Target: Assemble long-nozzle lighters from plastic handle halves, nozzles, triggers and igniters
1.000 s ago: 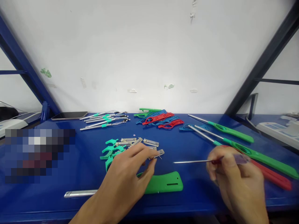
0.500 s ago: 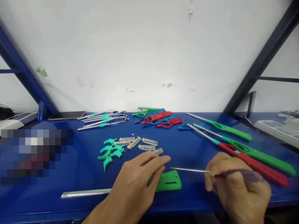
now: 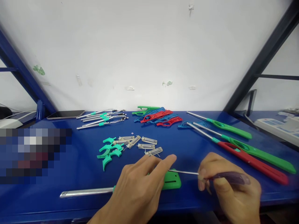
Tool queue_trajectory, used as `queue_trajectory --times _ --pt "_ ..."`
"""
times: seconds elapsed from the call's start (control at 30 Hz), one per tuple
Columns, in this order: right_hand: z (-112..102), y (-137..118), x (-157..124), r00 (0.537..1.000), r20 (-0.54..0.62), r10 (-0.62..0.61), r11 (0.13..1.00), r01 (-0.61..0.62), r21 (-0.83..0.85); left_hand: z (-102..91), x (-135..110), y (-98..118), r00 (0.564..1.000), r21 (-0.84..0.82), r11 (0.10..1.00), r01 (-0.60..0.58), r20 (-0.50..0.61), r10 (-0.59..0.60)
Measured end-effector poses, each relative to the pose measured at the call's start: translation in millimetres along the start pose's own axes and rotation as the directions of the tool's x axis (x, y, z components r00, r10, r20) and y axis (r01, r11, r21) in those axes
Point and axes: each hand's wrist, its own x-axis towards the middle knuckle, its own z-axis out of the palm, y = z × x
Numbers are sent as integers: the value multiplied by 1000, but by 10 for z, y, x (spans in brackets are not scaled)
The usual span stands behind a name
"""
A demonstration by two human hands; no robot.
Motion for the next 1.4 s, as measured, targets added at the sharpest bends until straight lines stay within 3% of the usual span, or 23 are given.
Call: queue_trajectory --times 0.23,0.4,0.6,0.87,1.03,1.4 --pt "5 2 0 998 -41 -37 999 38 9 -3 47 18 1000 5 1000 -16 -2 16" --pt "-4 31 -39 1000 -12 -26 997 27 68 -8 46 25 999 47 998 -35 14 34" --pt "2 -4 13 994 16 -105 994 104 39 -4 23 47 998 87 994 -61 3 61" --pt "12 5 -22 995 -33 -97 995 96 -15 -3 5 56 996 123 990 -75 51 69" --pt "5 10 -57 995 2 -97 995 97 -32 -2 -23 44 992 180 980 -85 110 65" --pt "6 14 -40 994 -21 -110 994 110 -1 -156 168 105 975 169 963 -211 104 195"
